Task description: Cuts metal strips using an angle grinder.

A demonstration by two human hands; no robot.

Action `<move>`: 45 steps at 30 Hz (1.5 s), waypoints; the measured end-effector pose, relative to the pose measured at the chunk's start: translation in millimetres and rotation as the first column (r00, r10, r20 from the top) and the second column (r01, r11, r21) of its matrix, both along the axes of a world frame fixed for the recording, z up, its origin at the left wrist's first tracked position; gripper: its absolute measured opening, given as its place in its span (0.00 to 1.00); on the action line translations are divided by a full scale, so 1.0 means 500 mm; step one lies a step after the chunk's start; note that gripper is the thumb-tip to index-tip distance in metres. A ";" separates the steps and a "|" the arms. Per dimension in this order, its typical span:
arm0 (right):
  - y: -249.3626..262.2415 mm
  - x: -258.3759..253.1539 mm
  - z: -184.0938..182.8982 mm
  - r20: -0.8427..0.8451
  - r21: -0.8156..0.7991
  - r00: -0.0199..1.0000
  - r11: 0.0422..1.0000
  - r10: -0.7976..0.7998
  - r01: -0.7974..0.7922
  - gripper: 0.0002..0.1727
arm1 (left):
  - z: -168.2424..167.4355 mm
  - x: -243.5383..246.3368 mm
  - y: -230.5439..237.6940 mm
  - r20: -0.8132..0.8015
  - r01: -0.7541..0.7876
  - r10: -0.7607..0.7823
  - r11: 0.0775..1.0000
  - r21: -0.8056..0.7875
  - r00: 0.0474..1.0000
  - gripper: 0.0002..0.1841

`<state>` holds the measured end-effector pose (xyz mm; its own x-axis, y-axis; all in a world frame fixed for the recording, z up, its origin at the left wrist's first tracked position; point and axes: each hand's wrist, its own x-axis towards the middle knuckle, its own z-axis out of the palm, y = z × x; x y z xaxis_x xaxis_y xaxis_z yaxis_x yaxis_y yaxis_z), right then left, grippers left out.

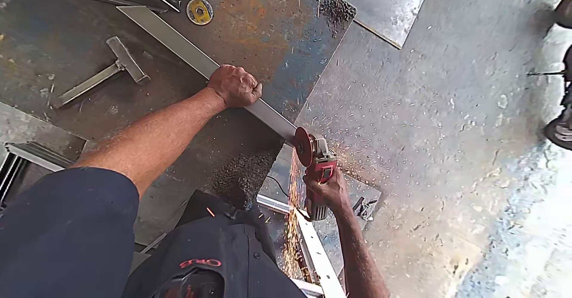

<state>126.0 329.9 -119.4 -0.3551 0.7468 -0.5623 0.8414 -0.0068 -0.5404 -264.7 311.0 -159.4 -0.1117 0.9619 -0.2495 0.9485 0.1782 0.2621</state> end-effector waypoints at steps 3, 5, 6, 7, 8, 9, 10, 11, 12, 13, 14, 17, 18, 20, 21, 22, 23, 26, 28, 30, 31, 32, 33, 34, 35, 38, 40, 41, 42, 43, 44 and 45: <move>0.004 -0.003 -0.002 -0.010 0.001 1.000 1.000 -0.003 0.003 0.44 | 0.001 0.000 0.001 0.001 -0.002 0.002 1.000 -0.012 1.000 0.28; 0.007 -0.006 0.002 -0.004 -0.019 1.000 1.000 -0.009 0.009 0.45 | 0.001 0.000 0.000 0.007 -0.002 0.002 1.000 -0.012 1.000 0.28; 0.007 -0.006 0.000 0.004 -0.012 1.000 1.000 -0.005 0.005 0.45 | 0.001 0.000 0.000 0.008 -0.001 0.001 1.000 -0.011 1.000 0.28; 0.007 -0.009 0.002 0.015 -0.009 1.000 1.000 -0.005 0.005 0.45 | 0.001 0.000 0.000 0.011 0.001 -0.001 1.000 -0.013 1.000 0.28; 0.008 -0.012 0.003 0.024 -0.005 1.000 1.000 -0.006 0.006 0.45 | 0.001 -0.001 0.000 0.011 0.001 -0.001 1.000 -0.007 1.000 0.28; 0.008 -0.012 0.003 0.021 -0.002 1.000 1.000 -0.001 0.001 0.45 | 0.001 0.000 0.000 0.009 0.000 0.000 1.000 -0.002 1.000 0.28; 0.009 -0.012 0.000 0.017 0.007 1.000 1.000 0.005 -0.005 0.45 | 0.001 0.000 0.000 0.008 -0.001 0.001 1.000 0.000 1.000 0.28; 0.010 -0.010 -0.005 0.010 0.019 1.000 1.000 0.011 -0.011 0.46 | 0.001 -0.001 -0.001 0.005 0.000 0.000 1.000 -0.004 1.000 0.29; 0.011 -0.010 -0.005 0.009 0.018 1.000 1.000 0.015 -0.015 0.45 | 0.000 -0.001 0.000 0.003 0.001 -0.001 1.000 -0.002 1.000 0.29; 0.013 -0.011 -0.004 0.015 0.014 1.000 1.000 0.017 -0.017 0.44 | 0.001 -0.001 0.000 0.004 0.000 0.000 1.000 0.000 1.000 0.29; 0.013 -0.011 -0.002 0.012 0.007 1.000 1.000 0.018 -0.018 0.45 | 0.001 -0.001 -0.001 0.009 0.001 -0.001 1.000 0.000 1.000 0.29; 0.014 -0.010 -0.007 -0.019 -0.001 1.000 1.000 0.009 -0.009 0.42 | -0.002 -0.002 0.000 0.026 0.003 -0.003 1.000 0.009 1.000 0.28; 0.013 -0.009 -0.008 -0.023 -0.006 1.000 1.000 0.004 -0.004 0.42 | -0.001 -0.002 -0.001 0.027 0.005 -0.005 1.000 0.011 1.000 0.28; 0.012 -0.010 -0.006 -0.026 -0.011 1.000 1.000 -0.009 0.009 0.42 | -0.001 -0.002 0.000 0.023 0.005 -0.005 1.000 0.005 1.000 0.28; 0.012 -0.010 -0.005 -0.022 -0.015 1.000 1.000 -0.010 0.009 0.43 | -0.001 -0.002 0.000 0.021 0.004 -0.004 1.000 -0.002 1.000 0.28; 0.012 -0.010 -0.003 -0.013 -0.024 1.000 1.000 -0.007 0.007 0.44 | -0.001 -0.002 0.000 0.020 0.004 -0.003 1.000 -0.007 1.000 0.28; 0.013 -0.012 -0.001 0.002 -0.013 1.000 1.000 0.001 -0.001 0.45 | 0.000 -0.002 0.000 0.019 0.004 -0.004 1.000 -0.008 1.000 0.29; 0.014 -0.010 -0.004 0.014 0.033 0.999 0.998 0.049 -0.050 0.44 | -0.002 -0.002 0.000 0.017 0.003 -0.003 1.000 0.001 1.000 0.29; 0.017 -0.003 -0.015 0.008 0.031 0.999 0.998 0.050 -0.050 0.44 | -0.004 -0.002 0.000 0.020 0.003 -0.003 1.000 -0.001 1.000 0.29; 0.018 -0.009 -0.011 0.025 0.026 0.999 0.999 0.035 -0.036 0.44 | -0.004 -0.002 0.000 0.027 0.002 -0.002 1.000 0.000 1.000 0.28; 0.018 -0.011 -0.007 0.033 0.025 0.999 0.999 0.033 -0.034 0.45 | -0.003 -0.002 0.000 0.028 0.001 -0.001 1.000 0.002 1.000 0.28; 0.018 -0.016 -0.001 0.035 0.020 0.999 0.999 0.035 -0.036 0.47 | -0.002 -0.002 0.000 0.026 0.003 -0.003 1.000 0.000 1.000 0.29; 0.019 -0.018 0.002 0.028 0.020 0.999 0.999 0.039 -0.040 0.47 | -0.002 -0.002 0.000 0.022 0.006 -0.006 1.000 -0.004 1.000 0.29; 0.021 -0.020 0.001 0.023 0.021 0.999 0.999 0.037 -0.038 0.47 | -0.002 -0.003 0.001 0.019 0.010 -0.010 1.000 -0.005 1.000 0.29; 0.023 -0.022 0.003 0.029 0.016 0.999 0.999 0.034 -0.034 0.46 | -0.002 -0.002 0.000 0.021 0.014 -0.014 1.000 -0.006 1.000 0.29; 0.027 -0.034 0.012 0.047 0.008 0.998 0.999 0.035 -0.036 0.45 | -0.005 -0.003 -0.001 0.019 0.018 -0.018 1.000 0.008 1.000 0.29; 0.029 -0.037 0.009 0.041 0.027 0.998 0.998 0.049 -0.051 0.45 | -0.006 -0.003 -0.002 0.021 0.020 -0.020 1.000 0.013 1.000 0.29; 0.031 -0.036 0.008 0.033 0.026 0.998 0.998 0.056 -0.057 0.45 | -0.007 -0.003 -0.002 0.022 0.021 -0.021 1.000 0.014 1.000 0.29; 0.032 -0.036 0.008 0.026 0.017 0.998 0.998 0.054 -0.054 0.45 | -0.007 -0.003 -0.001 0.023 0.024 -0.024 1.000 0.013 0.999 0.29; 0.033 -0.035 0.006 0.014 0.013 0.999 0.999 0.048 -0.048 0.45 | -0.008 -0.003 -0.002 0.023 0.027 -0.027 1.000 0.016 0.999 0.29; 0.033 -0.035 0.001 -0.001 0.021 0.999 0.999 0.040 -0.040 0.44 | -0.008 -0.004 -0.002 0.026 0.027 -0.027 0.999 0.018 0.999 0.29; 0.033 -0.033 -0.002 -0.014 0.019 0.999 0.999 0.037 -0.037 0.43 | -0.008 -0.004 -0.002 0.028 0.024 -0.024 1.000 0.020 0.999 0.29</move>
<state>109.6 346.6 -120.4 -0.3909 0.7431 -0.5432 0.8328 0.0343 -0.5524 -266.6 309.7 -163.3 -0.0817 0.9690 -0.2330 0.9446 0.1499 0.2920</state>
